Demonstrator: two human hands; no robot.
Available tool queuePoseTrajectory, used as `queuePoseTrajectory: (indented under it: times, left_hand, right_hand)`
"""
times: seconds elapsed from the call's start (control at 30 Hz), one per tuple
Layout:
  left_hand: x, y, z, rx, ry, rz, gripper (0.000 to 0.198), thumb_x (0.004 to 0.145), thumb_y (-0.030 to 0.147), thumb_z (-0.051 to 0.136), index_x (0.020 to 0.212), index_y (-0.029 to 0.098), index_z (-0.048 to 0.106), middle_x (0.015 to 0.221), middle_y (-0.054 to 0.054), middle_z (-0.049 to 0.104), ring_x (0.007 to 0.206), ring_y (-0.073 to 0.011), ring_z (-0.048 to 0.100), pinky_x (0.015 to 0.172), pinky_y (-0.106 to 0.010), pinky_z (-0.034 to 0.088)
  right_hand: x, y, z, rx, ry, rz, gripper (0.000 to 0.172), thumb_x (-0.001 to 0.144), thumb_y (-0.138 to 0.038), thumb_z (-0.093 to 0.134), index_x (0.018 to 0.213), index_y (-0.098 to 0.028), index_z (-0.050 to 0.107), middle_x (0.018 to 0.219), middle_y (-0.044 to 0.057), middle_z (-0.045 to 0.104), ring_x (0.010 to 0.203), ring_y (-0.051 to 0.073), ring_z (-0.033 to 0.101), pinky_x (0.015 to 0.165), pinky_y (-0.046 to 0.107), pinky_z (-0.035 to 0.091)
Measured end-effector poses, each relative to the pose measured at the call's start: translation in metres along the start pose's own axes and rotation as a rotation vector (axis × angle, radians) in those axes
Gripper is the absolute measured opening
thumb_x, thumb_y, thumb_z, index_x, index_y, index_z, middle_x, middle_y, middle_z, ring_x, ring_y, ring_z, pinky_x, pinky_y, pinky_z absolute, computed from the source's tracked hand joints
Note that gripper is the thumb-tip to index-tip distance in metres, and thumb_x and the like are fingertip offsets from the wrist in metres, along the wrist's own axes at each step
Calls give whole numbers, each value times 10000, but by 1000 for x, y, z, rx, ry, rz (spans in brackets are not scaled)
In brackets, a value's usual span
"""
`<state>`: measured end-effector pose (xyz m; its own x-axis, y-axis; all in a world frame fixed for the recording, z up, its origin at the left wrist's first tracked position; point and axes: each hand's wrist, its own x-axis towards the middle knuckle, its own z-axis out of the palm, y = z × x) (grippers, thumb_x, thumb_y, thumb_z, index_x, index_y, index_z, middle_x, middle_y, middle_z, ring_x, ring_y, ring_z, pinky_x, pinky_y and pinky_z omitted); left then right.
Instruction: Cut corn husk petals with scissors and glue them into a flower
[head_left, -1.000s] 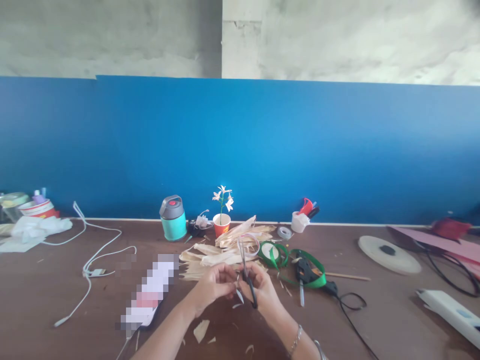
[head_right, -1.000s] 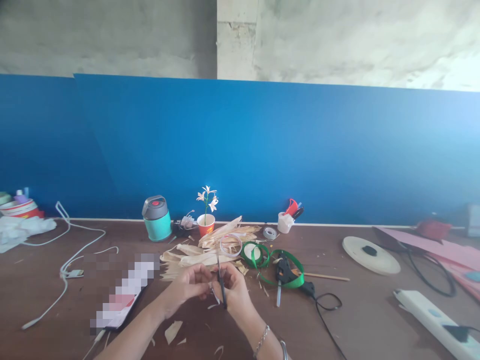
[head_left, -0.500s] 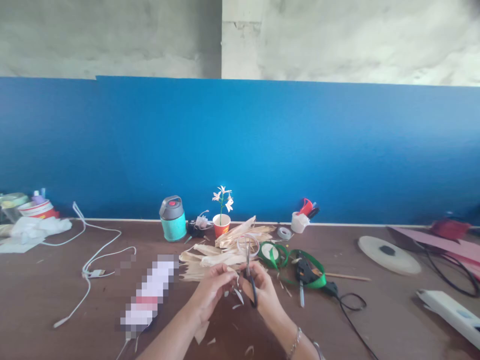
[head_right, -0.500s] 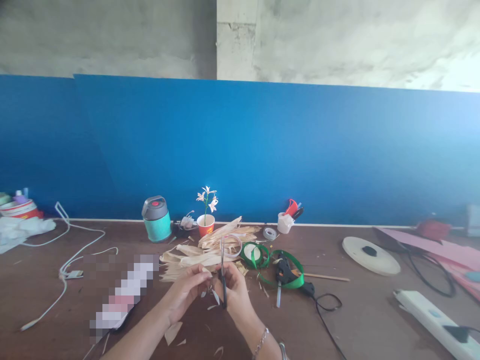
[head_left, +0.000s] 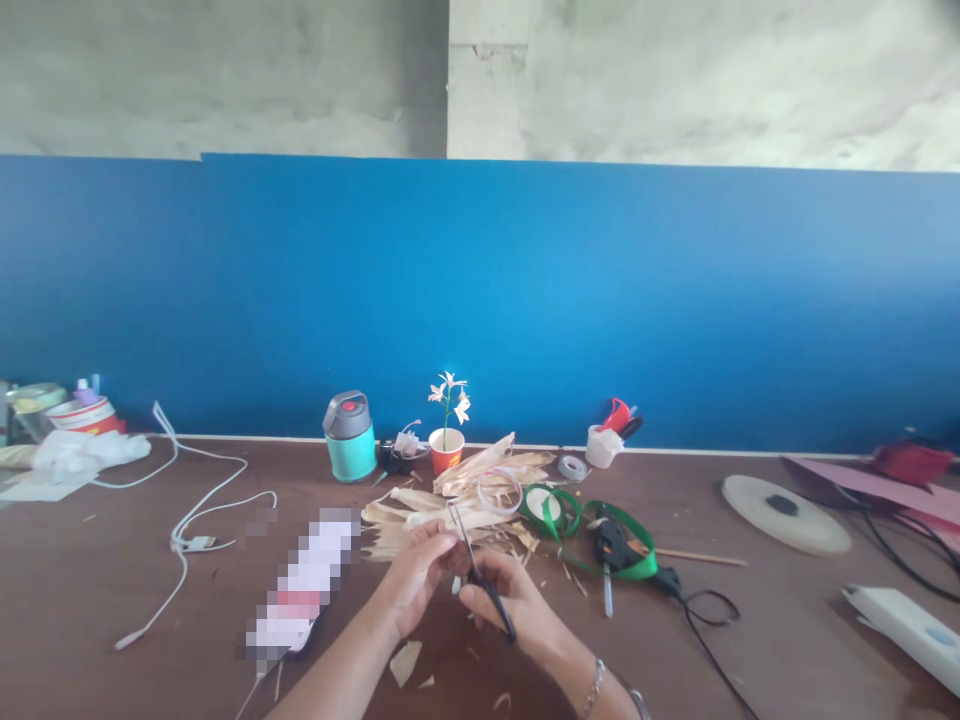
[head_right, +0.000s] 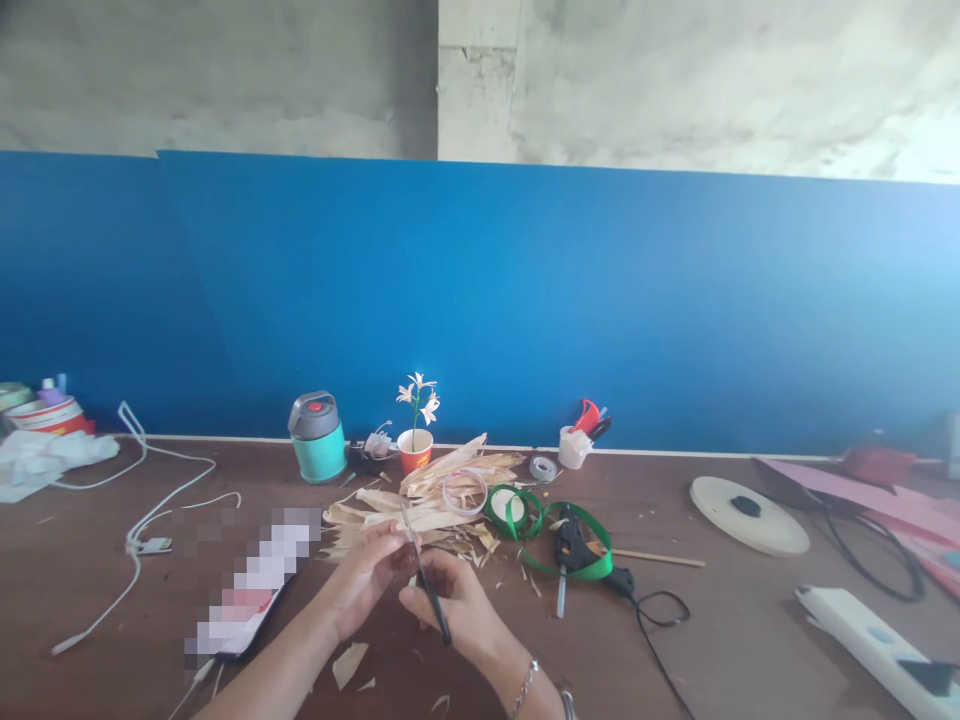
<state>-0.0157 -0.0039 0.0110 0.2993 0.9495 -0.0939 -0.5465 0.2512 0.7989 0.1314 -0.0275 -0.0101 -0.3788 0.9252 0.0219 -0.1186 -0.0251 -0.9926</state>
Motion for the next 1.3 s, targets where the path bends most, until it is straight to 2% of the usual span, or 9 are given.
queuePoseTrajectory:
  times: [0.23, 0.57, 1.07, 1.3]
  left_hand:
    - [3, -2, -4, 26, -25, 31, 203, 665, 237, 694, 572, 158, 532, 590, 5, 588, 529, -101, 495, 565, -240, 389]
    - [-1, 2, 0, 7, -45, 30, 199, 662, 227, 696, 575, 159, 530, 590, -4, 610, 529, -109, 521, 560, -244, 406]
    - [-2, 4, 2, 5, -20, 21, 201, 636, 230, 716, 576, 152, 541, 589, -4, 609, 524, -110, 536, 546, -246, 431]
    - [0, 2, 0, 21, -60, 51, 205, 677, 231, 689, 582, 161, 522, 611, -6, 615, 534, -118, 541, 540, -247, 424]
  right_hand:
    - [0, -2, 0, -15, 16, 11, 467, 601, -538, 742, 801, -147, 584, 651, -26, 512, 500, 74, 444, 440, 193, 389]
    - [-1, -4, 1, -29, 18, 16, 454, 616, -539, 730, 776, -145, 571, 557, -58, 477, 412, 46, 390, 390, 175, 325]
    - [0, -2, 0, -47, 20, 42, 481, 608, -574, 719, 783, -152, 567, 520, -72, 480, 376, 40, 385, 367, 167, 284]
    - [-1, -3, 1, -45, 17, 35, 465, 625, -572, 710, 773, -155, 566, 505, -77, 468, 369, 38, 373, 363, 169, 263]
